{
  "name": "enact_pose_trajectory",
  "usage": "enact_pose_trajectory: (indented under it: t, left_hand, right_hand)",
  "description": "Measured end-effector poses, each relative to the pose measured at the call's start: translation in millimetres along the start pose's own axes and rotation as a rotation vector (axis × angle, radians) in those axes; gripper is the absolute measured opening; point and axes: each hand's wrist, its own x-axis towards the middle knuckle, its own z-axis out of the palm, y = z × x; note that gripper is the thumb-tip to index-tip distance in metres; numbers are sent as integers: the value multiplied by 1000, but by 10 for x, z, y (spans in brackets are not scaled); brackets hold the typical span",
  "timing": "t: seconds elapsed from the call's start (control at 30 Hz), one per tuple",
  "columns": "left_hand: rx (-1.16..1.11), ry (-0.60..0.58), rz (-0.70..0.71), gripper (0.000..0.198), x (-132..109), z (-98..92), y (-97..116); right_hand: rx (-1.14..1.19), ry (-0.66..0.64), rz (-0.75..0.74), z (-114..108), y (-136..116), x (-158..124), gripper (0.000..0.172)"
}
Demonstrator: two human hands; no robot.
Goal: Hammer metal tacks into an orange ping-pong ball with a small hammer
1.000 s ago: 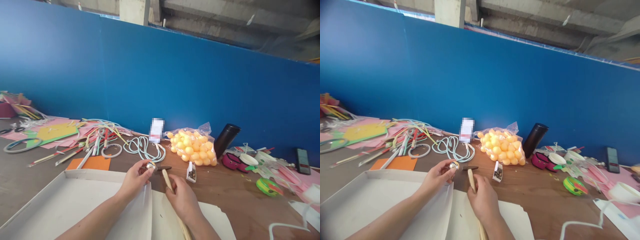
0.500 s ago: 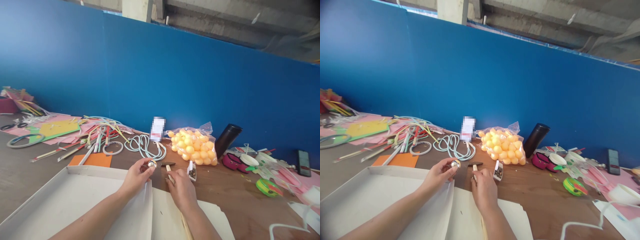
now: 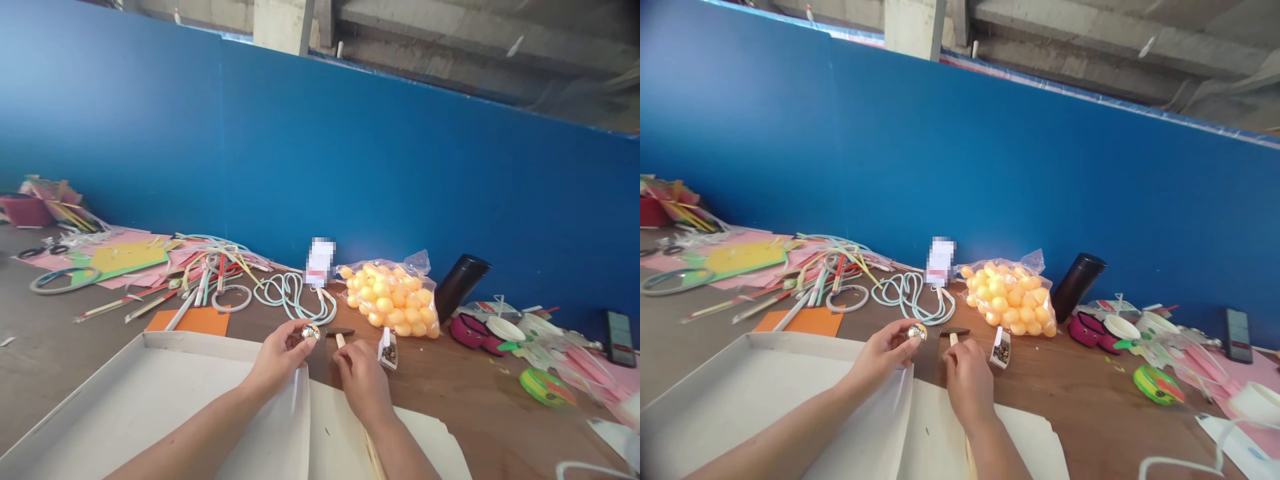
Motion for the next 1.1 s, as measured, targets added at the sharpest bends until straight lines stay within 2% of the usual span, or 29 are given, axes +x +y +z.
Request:
enact_pose_trajectory:
  t: [0.13,0.3,0.5,0.67,0.83,1.1]
  left_hand:
    - [-76,-111,14,43,2,9,-36]
    - [-236,-259,-57,42,-3,19,-38]
    - [-493,-265,-175,31,-2,-12,9]
    - [-662,-289,-300,21,18,-63,23]
    - [-710,-247,-362,19,17,-70,29]
    - [-706,-269,-351,19,0,-49,13]
  right_hand:
    - [193,34,52,-53,-28,-21,15]
    - [389,21,110,-67,-131,-123,20]
    - [691,30,175,-85,-219,-192,21]
    - [781,-19,212,-132,-235,-197,20]
    - [865,-16,213,-154,-313,-220,19]
    - [891,-43,184,-155,-337,-225,19]
